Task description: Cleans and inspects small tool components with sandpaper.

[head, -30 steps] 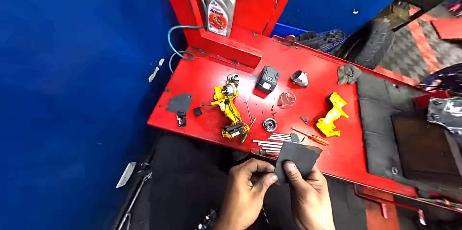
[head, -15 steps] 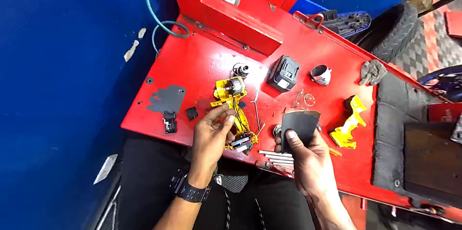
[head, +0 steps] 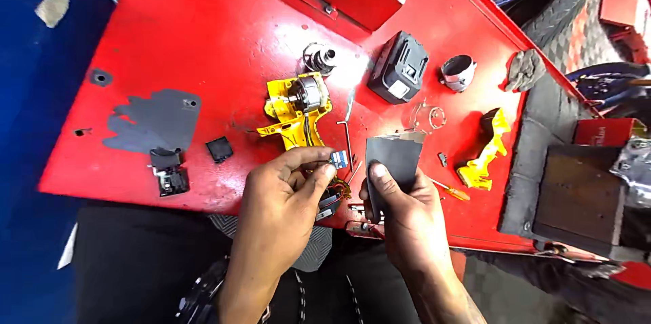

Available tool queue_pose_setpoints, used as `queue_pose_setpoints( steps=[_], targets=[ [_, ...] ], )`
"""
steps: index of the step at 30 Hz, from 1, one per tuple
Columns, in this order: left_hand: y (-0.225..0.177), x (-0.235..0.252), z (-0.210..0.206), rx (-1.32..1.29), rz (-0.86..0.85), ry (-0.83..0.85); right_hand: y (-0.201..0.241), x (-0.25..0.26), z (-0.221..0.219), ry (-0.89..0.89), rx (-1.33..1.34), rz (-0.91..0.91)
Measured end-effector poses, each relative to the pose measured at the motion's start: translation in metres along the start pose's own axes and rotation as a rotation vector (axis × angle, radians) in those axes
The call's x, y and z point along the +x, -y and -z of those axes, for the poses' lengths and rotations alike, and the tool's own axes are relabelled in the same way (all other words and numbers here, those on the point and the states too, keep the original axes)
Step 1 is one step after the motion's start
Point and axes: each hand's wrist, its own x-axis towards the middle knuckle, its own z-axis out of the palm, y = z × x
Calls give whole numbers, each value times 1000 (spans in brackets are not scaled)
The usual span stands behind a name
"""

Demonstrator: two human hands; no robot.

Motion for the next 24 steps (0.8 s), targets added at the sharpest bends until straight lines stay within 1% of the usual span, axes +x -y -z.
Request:
queue_pose_setpoints(
  steps=[7, 12, 14, 19, 22, 24],
  targets=[
    [0, -1, 0, 5, 29, 15, -18, -3, -12, -14, -57, 294],
    [-4, 1, 1, -15, 45, 77, -17, -2, -23, -11, -187, 403],
    [-3, 2, 3, -57, 39, 115, -17, 1, -24, -26, -231, 405],
    [-2, 4, 5, -65, 65, 155, -14, 4, -27, -72, -299, 365],
    [-2, 5, 7, -132, 121, 170, -13, 6, -29, -82, -307, 365],
    [-1, 4, 8, -181, 149, 163, -13, 6, -28, -73, -303, 329]
  ],
)
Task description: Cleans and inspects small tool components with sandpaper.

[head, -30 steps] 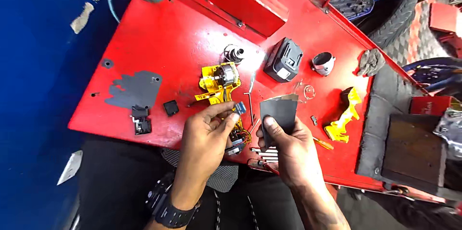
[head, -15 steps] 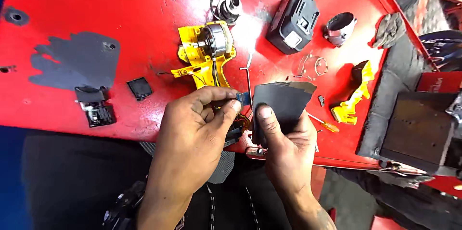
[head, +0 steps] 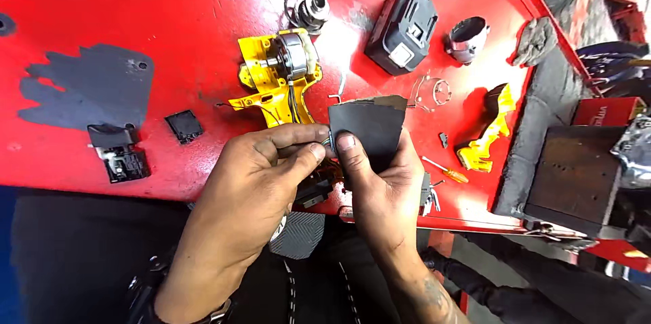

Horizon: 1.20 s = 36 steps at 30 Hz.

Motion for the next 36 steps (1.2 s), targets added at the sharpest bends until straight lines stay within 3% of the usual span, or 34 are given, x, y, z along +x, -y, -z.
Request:
queue_pose_setpoints(
  steps=[14, 24, 36],
  targets=[
    [5, 2, 3, 22, -43, 5, 2, 4, 1, 12, 23, -90],
    [8, 1, 0, 26, -47, -16, 3, 15, 3, 16, -22, 5],
    [11, 0, -3, -29, -43, -40, 5, 7, -4, -22, 48, -129]
  ],
)
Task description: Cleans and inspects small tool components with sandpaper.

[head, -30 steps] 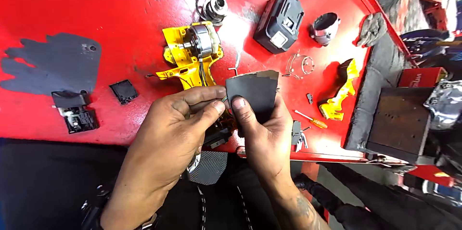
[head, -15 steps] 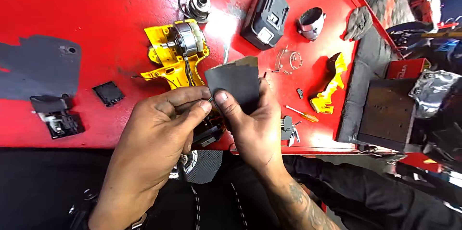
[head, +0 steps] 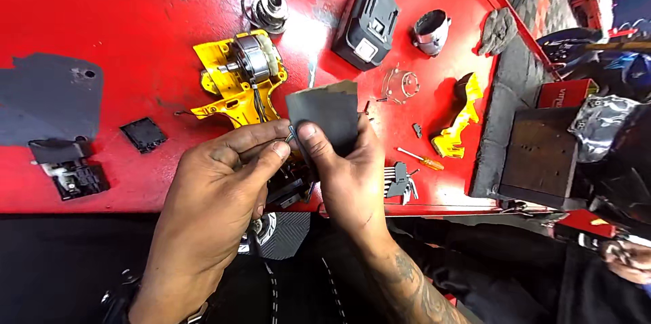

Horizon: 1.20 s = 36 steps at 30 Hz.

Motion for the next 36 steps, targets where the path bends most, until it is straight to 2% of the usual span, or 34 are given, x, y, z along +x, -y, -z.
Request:
queue_pose_setpoints(
  steps=[7, 17, 31, 36],
  targets=[
    [1, -1, 1, -9, -22, -22, 6, -6, -1, 12, -80, -62],
    [0, 2, 6, -8, -51, -39, 7, 5, -12, 3, -25, -10],
    [1, 1, 6, -20, -62, -49, 10, 12, 0, 106, -171, 109],
    [1, 1, 5, -39, -60, -44, 8, 12, -2, 65, -155, 111]
  ],
)
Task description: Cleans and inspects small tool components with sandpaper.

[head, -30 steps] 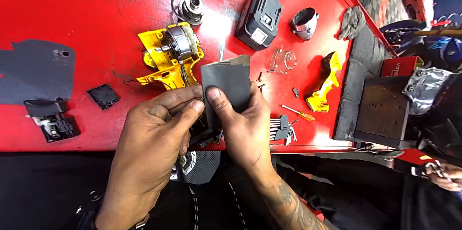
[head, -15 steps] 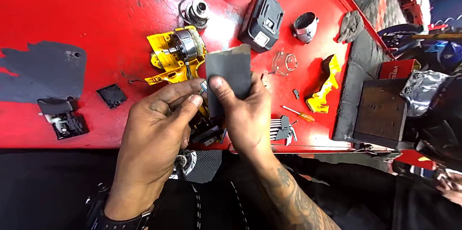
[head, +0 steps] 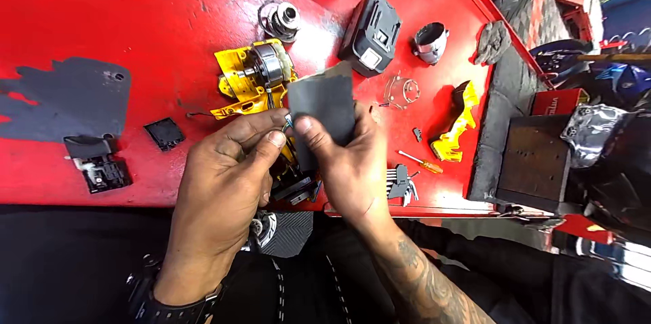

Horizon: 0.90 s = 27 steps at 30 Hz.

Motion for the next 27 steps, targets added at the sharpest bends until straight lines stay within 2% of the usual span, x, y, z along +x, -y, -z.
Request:
queue_pose_setpoints(
  steps=[15, 20, 27],
  targets=[
    [2, -1, 2, -17, -1, -19, 7, 0, -9, -5, 70, -78],
    [3, 3, -1, -13, -3, -44, 9, -6, -1, 51, 66, -121],
    [1, -1, 0, -17, -10, -33, 5, 3, -7, -8, 23, -41]
  ],
)
